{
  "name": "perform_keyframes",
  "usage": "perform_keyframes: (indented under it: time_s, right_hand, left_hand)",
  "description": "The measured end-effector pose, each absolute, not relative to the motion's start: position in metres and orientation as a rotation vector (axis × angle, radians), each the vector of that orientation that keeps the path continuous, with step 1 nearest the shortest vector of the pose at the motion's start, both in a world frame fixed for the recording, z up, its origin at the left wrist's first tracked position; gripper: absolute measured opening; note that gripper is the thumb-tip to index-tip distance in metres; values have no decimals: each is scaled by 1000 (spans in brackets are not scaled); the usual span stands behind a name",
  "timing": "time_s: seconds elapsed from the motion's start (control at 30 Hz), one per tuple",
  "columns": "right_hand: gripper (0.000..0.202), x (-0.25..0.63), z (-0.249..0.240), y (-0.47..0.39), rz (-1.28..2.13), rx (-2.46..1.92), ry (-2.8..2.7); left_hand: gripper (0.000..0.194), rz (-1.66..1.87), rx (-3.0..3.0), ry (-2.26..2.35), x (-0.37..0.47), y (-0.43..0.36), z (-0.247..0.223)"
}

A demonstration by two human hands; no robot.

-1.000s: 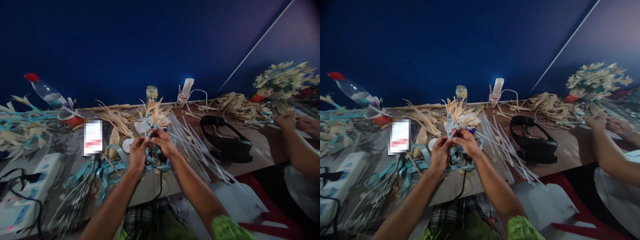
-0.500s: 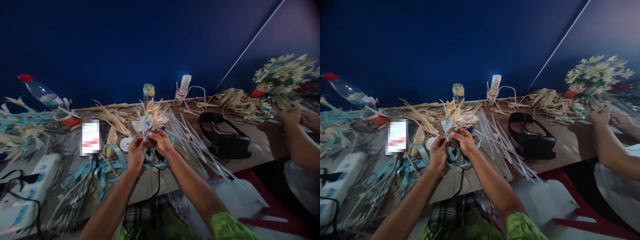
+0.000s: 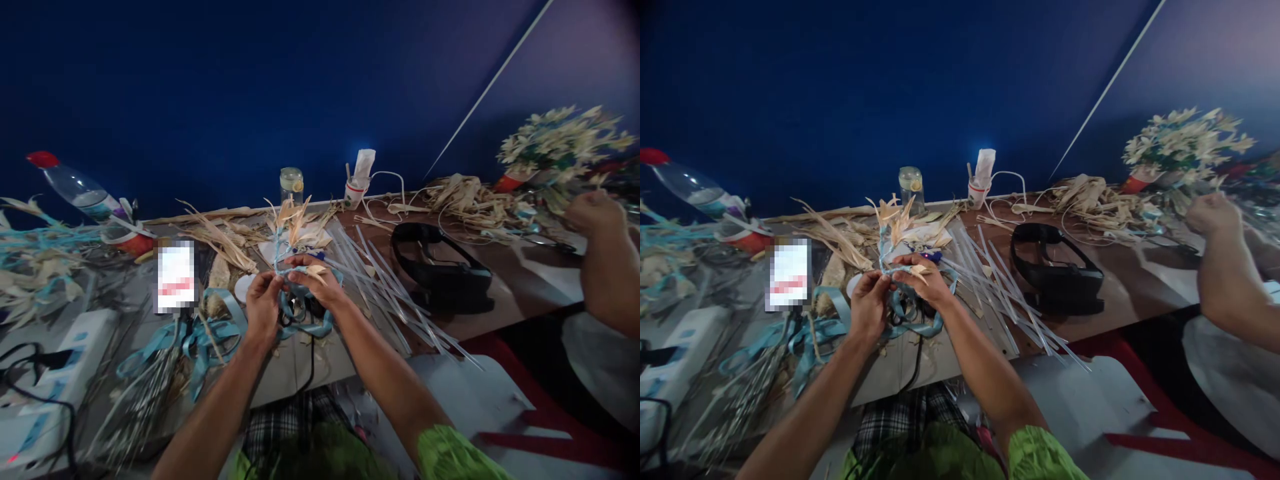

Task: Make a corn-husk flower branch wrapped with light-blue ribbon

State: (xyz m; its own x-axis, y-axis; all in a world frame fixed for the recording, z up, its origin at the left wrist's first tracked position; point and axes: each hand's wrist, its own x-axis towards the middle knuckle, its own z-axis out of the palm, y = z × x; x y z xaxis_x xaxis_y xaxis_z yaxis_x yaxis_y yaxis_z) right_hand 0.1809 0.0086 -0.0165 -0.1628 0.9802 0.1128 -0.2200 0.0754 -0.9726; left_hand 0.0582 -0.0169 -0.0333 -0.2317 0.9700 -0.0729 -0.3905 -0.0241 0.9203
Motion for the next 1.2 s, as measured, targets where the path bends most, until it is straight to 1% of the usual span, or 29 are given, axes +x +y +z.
perform_keyframes:
  time_s: [0.13, 0.33, 0.5, 0.67, 0.77, 0.87, 1.07, 1.2]
  right_hand:
    - [35, 189, -12, 9, 1363, -868, -1284]
    - [37, 189, -27, 17, 1517, -955, -1106]
    - [31, 178, -29, 12, 1600, -930, -992]
    - [23, 164, -24, 11, 1509, -877, -934]
    - [28, 161, -22, 11, 1467, -929, -860]
    - [28, 160, -21, 10, 1448, -942, -780]
    - [16, 159, -16, 6, 1641, -740, -629]
    - [15, 165, -17, 5, 1696, -754, -605]
  left_hand:
    - [22, 1521, 754, 1082, 56, -15, -37]
    - [25, 1608, 687, 1125, 53, -12, -37]
    - [21, 1631, 798, 1221, 53, -13, -32]
    - [18, 1562, 935, 1276, 57, -16, -33]
    - [17, 1530, 994, 1292, 60, -17, -34]
    - [18, 1487, 998, 1277, 62, -18, -34]
    - [20, 1501, 936, 1193, 63, -18, -34]
    - [20, 1512, 910, 1211, 61, -18, -35]
